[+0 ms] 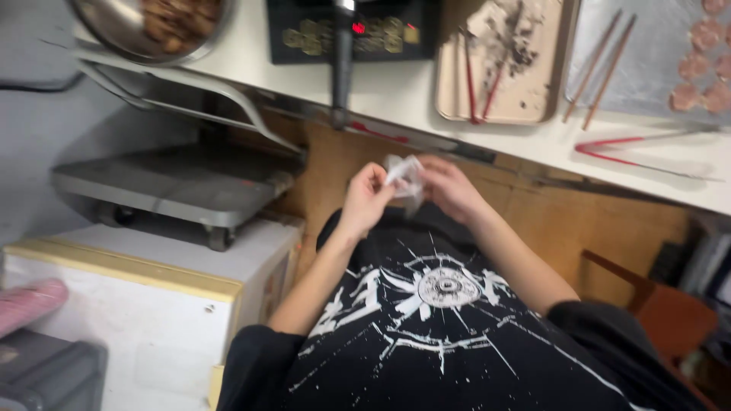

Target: Fry meat patties or meatballs in a pan using chopsticks and tongs.

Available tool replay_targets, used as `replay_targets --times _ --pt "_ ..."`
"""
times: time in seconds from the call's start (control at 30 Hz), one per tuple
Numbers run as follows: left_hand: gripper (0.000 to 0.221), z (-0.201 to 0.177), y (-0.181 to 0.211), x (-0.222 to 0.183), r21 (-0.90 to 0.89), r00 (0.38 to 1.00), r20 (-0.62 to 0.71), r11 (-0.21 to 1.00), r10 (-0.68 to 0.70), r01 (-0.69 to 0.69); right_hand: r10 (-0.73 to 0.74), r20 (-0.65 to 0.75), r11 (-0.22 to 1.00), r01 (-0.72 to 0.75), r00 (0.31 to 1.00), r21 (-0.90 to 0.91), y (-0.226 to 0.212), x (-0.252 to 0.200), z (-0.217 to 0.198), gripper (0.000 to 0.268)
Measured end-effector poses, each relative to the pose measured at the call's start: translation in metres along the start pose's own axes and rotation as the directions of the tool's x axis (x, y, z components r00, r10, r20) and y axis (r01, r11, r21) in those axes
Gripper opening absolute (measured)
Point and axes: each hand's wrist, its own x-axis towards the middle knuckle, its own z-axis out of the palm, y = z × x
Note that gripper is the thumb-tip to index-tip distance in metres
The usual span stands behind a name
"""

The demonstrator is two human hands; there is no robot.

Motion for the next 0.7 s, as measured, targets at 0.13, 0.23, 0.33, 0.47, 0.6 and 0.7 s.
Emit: replay_targets --times 0.13,0.23,0.33,0.47,0.6,0.7 --pt "0.017 -0.027 0.027 -0.017 -0.062 0.995 0.046 0.994 -0.092 0.095 0.012 0.072 1.0 -0.012 0.997 -0.01 0.049 0.018 -0.004 0.006" --pt "0.016 -0.036 0.044 -0.021 0.23 0.995 -0.1 0.972 -0.018 0.041 -0.359 -0.01 0.798 0.302 0.933 -0.522 0.075 0.035 -0.013 0.016" --pt "0.017 -0.039 0.051 -0.027 0.712 0.973 -0.134 0.702 0.188 -0.037 -0.502 0.003 0.444 0.261 0.865 -0.857 0.079 0.031 -0.005 0.022" --pt "0.014 -0.043 0.046 -0.032 0.836 0.973 -0.094 0.547 0.212 -0.038 -0.306 0.055 0.779 0.283 0.95 -0.56 0.062 0.019 0.037 0.019" --pt "0.027 -0.029 0.092 -0.048 0.768 0.909 -0.063 0.602 0.411 -0.219 -0.514 0.028 0.518 0.337 0.857 -0.786 0.07 0.034 0.034 0.009" --pt "0.016 -0.019 0.101 -0.065 0.55 0.847 0.097 0.681 0.523 -0.483 -0.404 -0.059 0.763 0.301 0.913 -0.572 0.054 0.015 0.055 0.012"
